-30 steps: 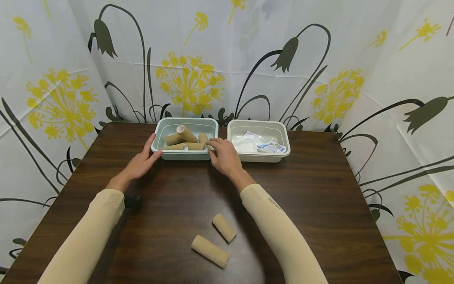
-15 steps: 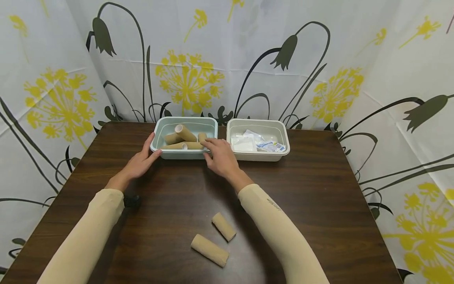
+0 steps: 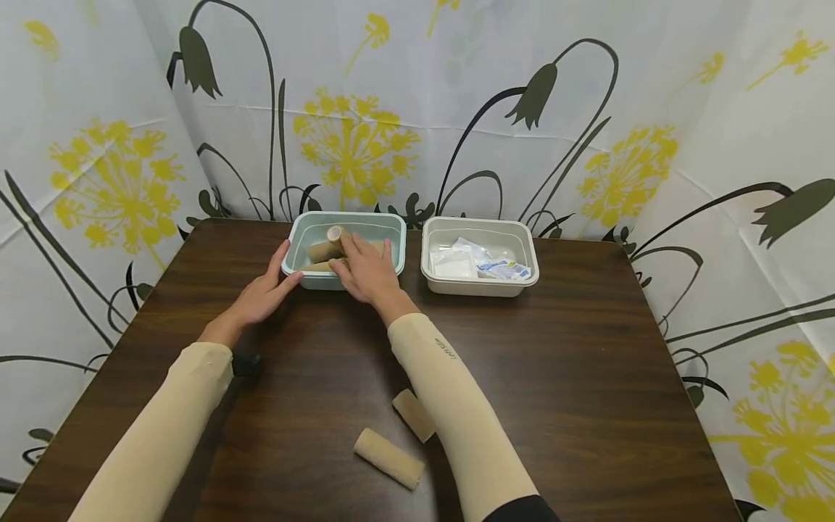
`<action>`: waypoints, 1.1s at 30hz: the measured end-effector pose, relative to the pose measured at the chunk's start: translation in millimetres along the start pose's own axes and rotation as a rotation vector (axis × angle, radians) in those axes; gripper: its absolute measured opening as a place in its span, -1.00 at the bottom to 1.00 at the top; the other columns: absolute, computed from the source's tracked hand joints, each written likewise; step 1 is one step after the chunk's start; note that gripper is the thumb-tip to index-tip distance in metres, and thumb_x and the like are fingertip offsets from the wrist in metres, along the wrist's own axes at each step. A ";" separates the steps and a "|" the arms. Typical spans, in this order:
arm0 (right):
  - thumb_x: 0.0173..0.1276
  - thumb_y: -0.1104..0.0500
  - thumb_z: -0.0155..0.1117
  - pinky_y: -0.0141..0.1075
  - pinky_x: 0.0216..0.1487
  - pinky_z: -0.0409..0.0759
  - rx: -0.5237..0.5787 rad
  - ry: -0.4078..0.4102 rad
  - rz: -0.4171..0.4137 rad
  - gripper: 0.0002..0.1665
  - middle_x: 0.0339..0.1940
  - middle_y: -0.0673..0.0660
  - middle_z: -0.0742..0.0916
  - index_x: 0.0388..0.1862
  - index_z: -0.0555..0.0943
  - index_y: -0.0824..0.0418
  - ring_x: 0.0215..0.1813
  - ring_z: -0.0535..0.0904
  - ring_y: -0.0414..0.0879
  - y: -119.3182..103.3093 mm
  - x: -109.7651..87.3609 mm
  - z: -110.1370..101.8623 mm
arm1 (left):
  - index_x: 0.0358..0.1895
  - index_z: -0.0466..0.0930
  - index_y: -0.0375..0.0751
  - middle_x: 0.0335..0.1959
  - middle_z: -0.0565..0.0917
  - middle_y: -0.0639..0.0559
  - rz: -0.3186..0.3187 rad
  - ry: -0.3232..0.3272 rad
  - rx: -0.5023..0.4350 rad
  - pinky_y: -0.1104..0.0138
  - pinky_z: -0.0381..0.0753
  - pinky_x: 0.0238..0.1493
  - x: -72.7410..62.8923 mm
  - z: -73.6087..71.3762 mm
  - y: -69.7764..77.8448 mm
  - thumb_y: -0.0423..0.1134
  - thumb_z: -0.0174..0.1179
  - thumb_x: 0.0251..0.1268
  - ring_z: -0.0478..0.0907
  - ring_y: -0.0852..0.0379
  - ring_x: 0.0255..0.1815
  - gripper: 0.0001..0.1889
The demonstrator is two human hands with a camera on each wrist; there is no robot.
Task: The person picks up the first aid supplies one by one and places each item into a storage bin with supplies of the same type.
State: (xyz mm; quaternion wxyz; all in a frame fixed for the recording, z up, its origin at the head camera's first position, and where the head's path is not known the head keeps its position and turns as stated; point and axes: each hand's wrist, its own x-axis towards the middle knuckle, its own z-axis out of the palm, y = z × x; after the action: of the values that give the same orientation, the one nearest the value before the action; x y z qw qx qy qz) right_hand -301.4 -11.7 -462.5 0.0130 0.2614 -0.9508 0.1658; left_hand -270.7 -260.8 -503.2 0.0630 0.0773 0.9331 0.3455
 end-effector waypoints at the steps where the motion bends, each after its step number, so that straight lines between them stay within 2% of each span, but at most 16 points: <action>1: 0.60 -0.24 -0.28 0.20 0.46 -0.18 -0.006 -0.004 0.004 -0.29 0.55 0.02 0.27 0.61 0.05 -0.01 0.53 0.15 -0.08 -2.2 3.1 2.0 | 0.53 -0.55 0.42 0.50 0.11 -0.37 0.003 -0.001 0.001 -0.35 0.12 0.24 0.7 0.0 1.0 0.37 -0.26 0.45 0.19 -0.48 0.38 -0.20; 6: 0.62 -0.18 -0.33 0.27 0.43 -0.21 -0.072 -0.060 -0.107 -0.42 0.44 -0.11 0.44 0.47 0.35 -0.07 0.51 0.18 -0.13 -14.1 9.4 9.5 | 0.54 -0.55 0.37 0.47 0.16 -0.40 0.002 -0.002 0.005 -0.33 0.14 0.25 2.0 1.0 2.8 0.35 -0.27 0.47 0.22 -0.47 0.36 -0.20; 9: 0.63 -0.18 -0.35 0.25 0.44 -0.28 -0.084 -0.057 -0.150 -0.42 0.41 -0.15 0.47 0.43 0.41 -0.08 0.50 0.19 -0.17 -17.0 7.4 10.8 | 0.54 -0.54 0.40 0.47 0.16 -0.40 0.004 -0.001 0.002 -0.33 0.13 0.26 3.6 2.0 1.8 0.36 -0.27 0.46 0.22 -0.46 0.37 -0.20; 16: 0.59 -0.12 -0.10 0.15 0.45 -0.10 0.005 0.098 -0.185 -0.52 0.29 -0.06 0.58 0.33 0.52 0.00 0.39 0.37 -0.16 -3.3 -12.3 -0.8 | 0.52 -0.56 0.46 0.50 0.11 -0.37 0.000 -0.001 0.005 -0.35 0.12 0.24 5.1 2.0 -1.3 0.37 -0.27 0.45 0.20 -0.47 0.38 -0.21; 20: 0.55 -0.07 0.04 0.09 0.50 -0.17 0.074 0.149 -0.218 -0.55 0.29 -0.02 0.58 0.28 0.56 0.05 0.40 0.35 -0.12 9.8 -34.9 -10.7 | 0.51 -0.57 0.48 0.51 0.08 -0.37 -0.007 -0.007 0.006 -0.36 0.10 0.25 4.9 0.9 -2.1 0.38 -0.26 0.44 0.17 -0.48 0.39 -0.20; 22: 0.51 -0.04 0.12 0.04 0.50 -0.10 0.090 0.176 -0.241 -0.56 0.29 0.00 0.58 0.27 0.57 0.07 0.37 0.38 -0.10 15.9 -48.1 -15.4 | 0.51 -0.57 0.48 0.52 0.06 -0.37 -0.009 -0.011 0.007 -0.36 0.08 0.26 4.8 0.2 -1.8 0.38 -0.26 0.44 0.15 -0.49 0.40 -0.20; 26: 0.44 0.01 0.22 -0.06 0.40 0.20 0.101 0.201 -0.274 -0.56 0.23 0.03 0.60 0.25 0.59 0.09 0.29 0.46 -0.05 25.5 -77.0 -23.4 | 0.52 -0.58 0.46 0.52 0.04 -0.37 -0.007 -0.018 0.004 -0.36 0.05 0.27 5.0 -0.3 -1.3 0.38 -0.26 0.44 0.12 -0.49 0.41 -0.20; 29: 0.41 0.02 0.26 -0.12 0.23 0.42 0.136 0.163 -0.262 -0.55 0.20 0.02 0.61 0.25 0.59 0.06 0.23 0.50 -0.07 30.2 -102.0 -27.0 | 0.52 -0.57 0.46 0.53 0.04 -0.36 -0.007 -0.017 -0.001 -0.36 0.04 0.28 4.7 -0.1 -1.2 0.38 -0.26 0.44 0.11 -0.49 0.41 -0.19; 33: 0.41 -0.01 0.26 -0.18 -0.01 0.57 0.170 0.062 -0.215 -0.57 0.13 -0.06 0.61 0.23 0.59 0.01 0.11 0.56 -0.15 32.5 -142.2 -26.9 | 0.52 -0.57 0.47 0.52 0.05 -0.36 -0.006 -0.020 -0.002 -0.35 0.05 0.28 3.8 -0.3 -0.2 0.38 -0.25 0.44 0.13 -0.48 0.41 -0.19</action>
State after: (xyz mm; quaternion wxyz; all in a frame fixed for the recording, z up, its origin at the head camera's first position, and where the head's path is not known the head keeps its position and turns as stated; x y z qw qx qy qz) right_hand -196.6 93.3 -462.9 0.0378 0.3568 -0.8989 0.2514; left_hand -274.5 -260.4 -503.4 0.0736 0.0777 0.9323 0.3455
